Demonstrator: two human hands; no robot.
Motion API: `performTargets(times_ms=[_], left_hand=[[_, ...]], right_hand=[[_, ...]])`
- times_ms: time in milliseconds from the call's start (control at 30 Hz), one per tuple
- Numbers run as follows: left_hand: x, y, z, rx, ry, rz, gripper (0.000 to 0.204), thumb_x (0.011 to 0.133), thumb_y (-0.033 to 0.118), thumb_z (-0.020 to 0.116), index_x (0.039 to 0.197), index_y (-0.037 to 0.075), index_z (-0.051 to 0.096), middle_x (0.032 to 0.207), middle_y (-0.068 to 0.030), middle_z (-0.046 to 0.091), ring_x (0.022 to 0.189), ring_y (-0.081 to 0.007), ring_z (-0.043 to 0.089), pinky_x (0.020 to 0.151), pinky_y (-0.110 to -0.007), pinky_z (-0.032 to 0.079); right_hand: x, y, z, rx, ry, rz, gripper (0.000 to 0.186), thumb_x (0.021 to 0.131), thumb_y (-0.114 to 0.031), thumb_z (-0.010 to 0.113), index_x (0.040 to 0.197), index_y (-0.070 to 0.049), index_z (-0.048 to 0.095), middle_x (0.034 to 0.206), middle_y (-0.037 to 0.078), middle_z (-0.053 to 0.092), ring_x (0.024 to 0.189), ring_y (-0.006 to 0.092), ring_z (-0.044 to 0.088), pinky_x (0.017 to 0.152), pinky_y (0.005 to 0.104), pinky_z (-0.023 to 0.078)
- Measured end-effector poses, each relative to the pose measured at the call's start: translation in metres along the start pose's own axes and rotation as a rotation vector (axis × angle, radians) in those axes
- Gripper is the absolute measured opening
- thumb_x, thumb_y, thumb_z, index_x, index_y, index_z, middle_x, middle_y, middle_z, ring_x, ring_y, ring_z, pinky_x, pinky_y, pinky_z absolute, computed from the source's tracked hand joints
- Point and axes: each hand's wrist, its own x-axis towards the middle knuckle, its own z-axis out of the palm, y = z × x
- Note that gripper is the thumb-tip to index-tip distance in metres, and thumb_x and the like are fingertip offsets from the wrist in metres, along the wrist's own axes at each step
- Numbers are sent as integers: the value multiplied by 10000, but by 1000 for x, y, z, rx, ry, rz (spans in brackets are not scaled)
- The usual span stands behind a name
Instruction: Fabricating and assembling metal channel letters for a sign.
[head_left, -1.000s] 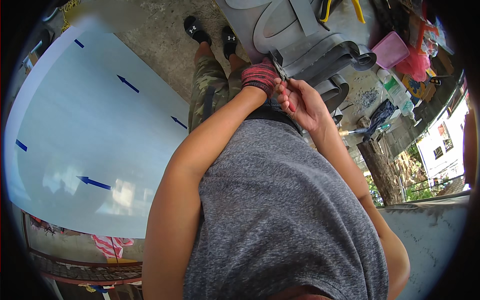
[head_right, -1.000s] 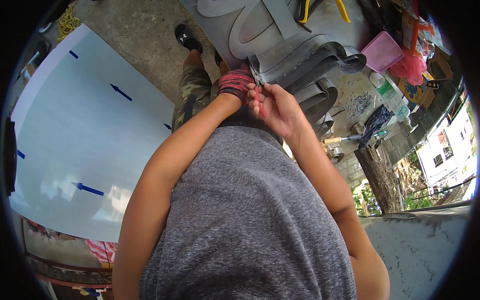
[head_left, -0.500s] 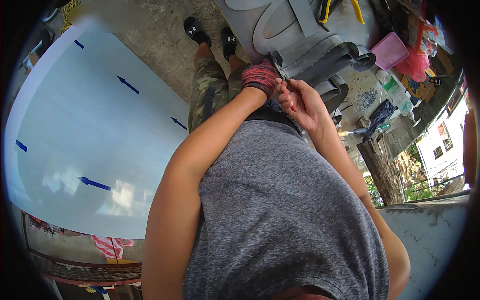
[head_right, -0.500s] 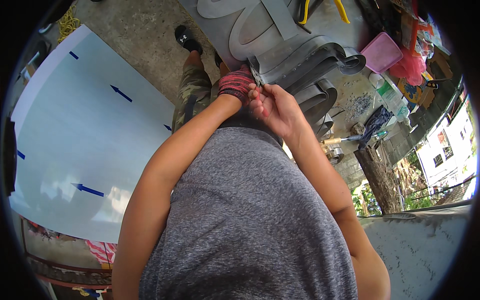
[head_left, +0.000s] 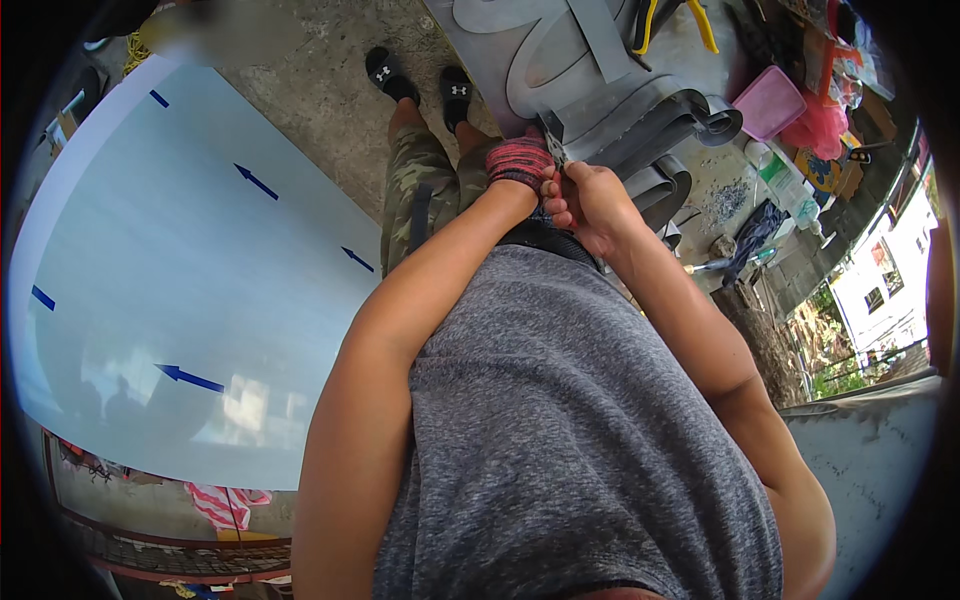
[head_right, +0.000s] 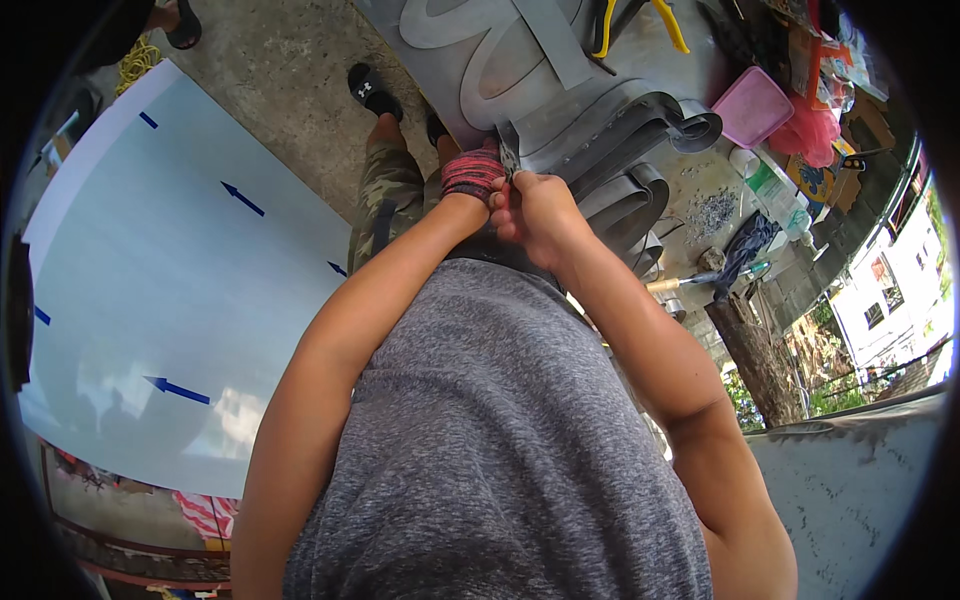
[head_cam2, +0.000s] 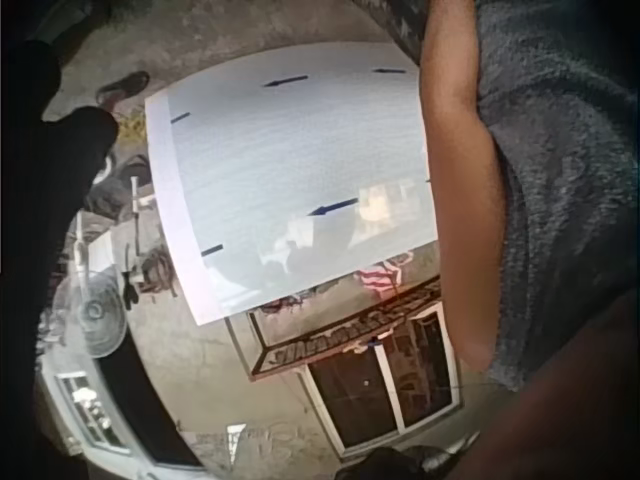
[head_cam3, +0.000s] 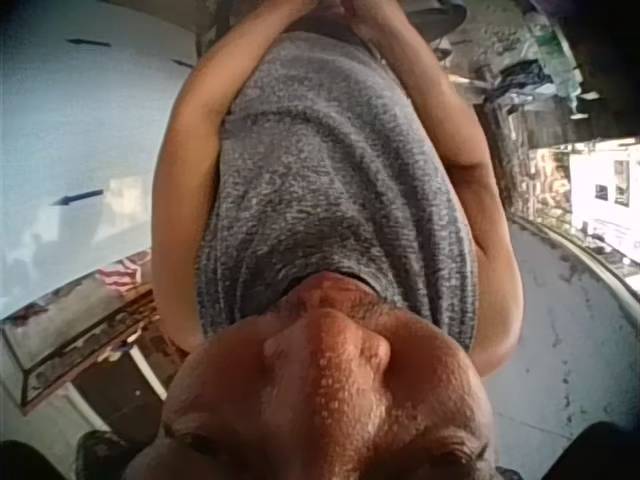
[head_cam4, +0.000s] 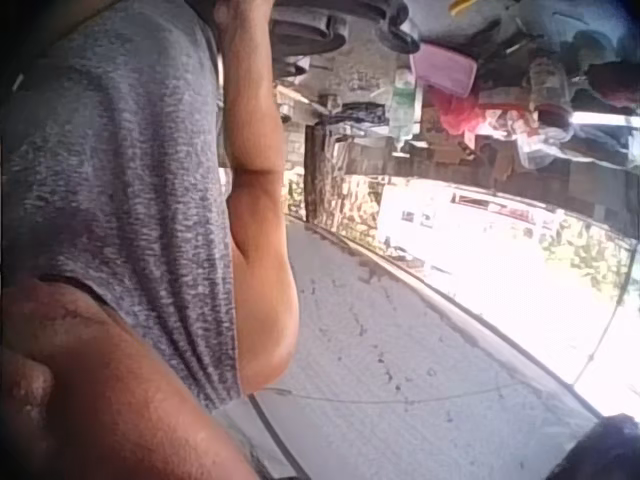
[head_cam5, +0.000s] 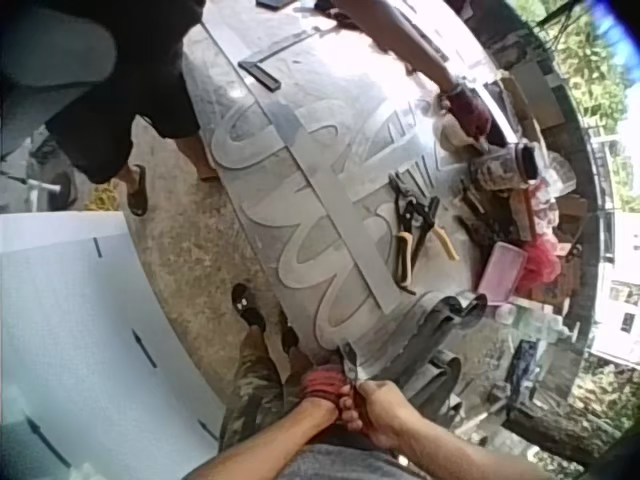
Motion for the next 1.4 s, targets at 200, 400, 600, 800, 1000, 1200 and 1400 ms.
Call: performTargets(times_ms=[200,400,600,800,1000,1200,1400], left_hand=[[45,24,12,-259,-8,-815,292,926,311,520,1059,78,633,943,-144,718,838,-287,710,676,-411,548],[56,-38,20,247,-78,232,523,1012,466,256,1215,78,542,1228,-172,612,943,-243,660,722,-323,540],[-4,-5,5,144,48,199,327,955,321,470,1093,63,614,906,-136,705,748,-301,695,634,-487,547],[0,-22,7,-1102,-200,-185,486,953,458,419,1034,14,599,854,-221,657,631,-401,628,582,-522,543],[41,-51,23,-1401,-237,-121,779,844,667,368,1142,-38,514,990,-266,612,740,-471,589,691,-579,512],[124,-108,46,-1668,-1313,363,1216,611,919,400,1352,-45,375,1262,-301,530,1070,-534,542,921,-635,440],[150,-122,47,-1707,-1793,301,1456,414,1021,390,1328,-111,375,1213,-367,549,1036,-617,547,965,-678,411]], right_hand=[[-11,-13,-8,117,-103,72,298,1014,-193,314,1097,19,507,904,94,589,717,169,568,614,281,511],[-6,0,-21,170,-162,76,312,1006,-183,340,1117,41,527,988,143,629,819,261,624,764,399,562],[7,2,-33,215,-224,55,301,1007,-184,342,1089,31,536,963,127,622,765,226,602,684,339,552],[4,-3,-32,266,-297,62,287,1005,-186,339,1131,14,501,906,70,581,703,147,545,586,254,514],[-3,-5,-20,246,-218,51,287,1009,-178,326,1100,14,518,895,67,593,694,142,546,601,251,510],[-3,-5,-21,253,-211,57,291,1009,-184,312,1065,5,526,848,51,568,656,130,521,563,236,479],[9,-1,-30,318,-351,65,243,981,-161,314,1028,0,490,824,51,523,644,131,484,511,235,434]])
